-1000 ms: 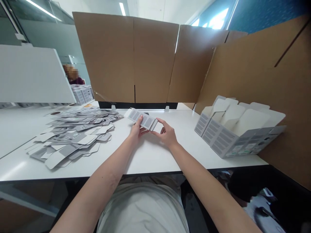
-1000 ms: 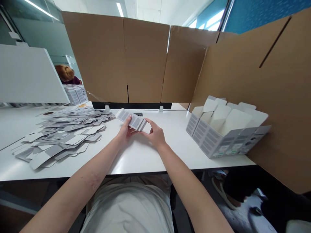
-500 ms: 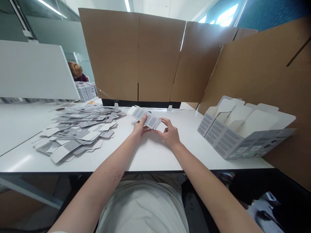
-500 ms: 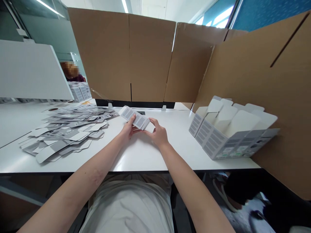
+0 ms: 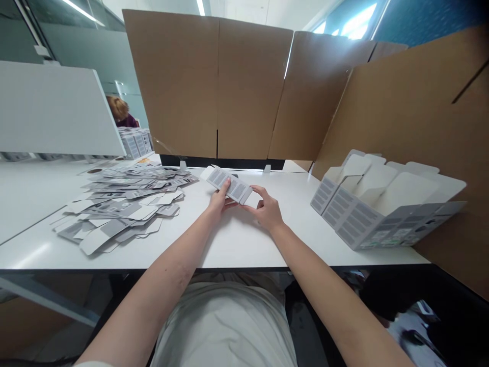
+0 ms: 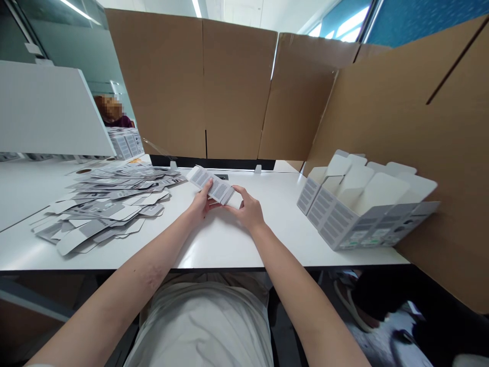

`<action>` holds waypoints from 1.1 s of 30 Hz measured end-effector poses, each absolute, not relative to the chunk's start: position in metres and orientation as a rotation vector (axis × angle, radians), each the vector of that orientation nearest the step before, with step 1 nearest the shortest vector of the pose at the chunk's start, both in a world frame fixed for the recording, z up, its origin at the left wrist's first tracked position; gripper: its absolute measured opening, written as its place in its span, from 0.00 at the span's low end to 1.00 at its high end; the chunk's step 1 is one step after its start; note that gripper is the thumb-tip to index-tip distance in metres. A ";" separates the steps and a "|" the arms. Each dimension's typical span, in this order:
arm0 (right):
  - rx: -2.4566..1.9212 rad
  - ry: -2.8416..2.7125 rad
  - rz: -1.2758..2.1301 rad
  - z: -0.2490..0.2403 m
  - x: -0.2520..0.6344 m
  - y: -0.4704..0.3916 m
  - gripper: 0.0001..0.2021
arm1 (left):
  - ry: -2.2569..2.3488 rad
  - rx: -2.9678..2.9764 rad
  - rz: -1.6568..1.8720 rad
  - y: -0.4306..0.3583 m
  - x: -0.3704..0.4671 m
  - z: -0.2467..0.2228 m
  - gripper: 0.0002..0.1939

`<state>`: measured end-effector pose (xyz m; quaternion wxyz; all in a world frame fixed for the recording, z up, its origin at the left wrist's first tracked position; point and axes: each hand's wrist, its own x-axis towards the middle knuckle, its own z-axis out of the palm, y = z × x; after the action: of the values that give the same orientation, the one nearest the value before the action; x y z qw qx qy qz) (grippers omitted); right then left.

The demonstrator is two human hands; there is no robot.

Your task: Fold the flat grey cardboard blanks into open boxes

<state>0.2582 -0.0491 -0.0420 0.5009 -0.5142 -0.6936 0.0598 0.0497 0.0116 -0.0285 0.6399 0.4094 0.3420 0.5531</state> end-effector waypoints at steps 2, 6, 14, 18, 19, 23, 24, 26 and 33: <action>-1.251 -1.683 0.129 -0.042 0.258 -0.049 0.37 | 0.783 0.929 1.263 0.011 0.050 -0.028 0.39; -1.246 -1.659 0.103 -0.042 0.258 -0.049 0.38 | 0.764 0.939 1.255 0.010 0.050 -0.027 0.39; -1.250 -1.668 0.166 -0.044 0.259 -0.048 0.41 | 0.769 0.950 1.252 0.011 0.049 -0.029 0.39; -1.218 -1.680 0.169 -0.042 0.258 -0.050 0.41 | 0.772 0.956 1.239 0.011 0.050 -0.029 0.38; -1.211 -1.683 0.165 -0.041 0.258 -0.051 0.40 | 0.771 0.952 1.238 0.011 0.050 -0.029 0.38; -1.191 -1.705 0.149 -0.041 0.258 -0.051 0.40 | 0.762 0.931 1.234 0.010 0.052 -0.028 0.37; -1.193 -1.709 0.146 -0.041 0.258 -0.051 0.40 | 0.759 0.928 1.232 0.010 0.052 -0.028 0.37; -1.205 -1.712 0.149 -0.040 0.258 -0.051 0.40 | 0.753 0.928 1.228 0.009 0.052 -0.028 0.37; -1.187 -1.649 0.179 -0.038 0.256 -0.053 0.39 | 0.751 0.904 1.230 0.007 0.052 -0.026 0.37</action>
<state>0.2560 -0.0534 -0.0384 0.5234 -0.4957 -0.6890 0.0748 0.0520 0.0072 -0.0255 0.6595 0.3994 0.3319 0.5435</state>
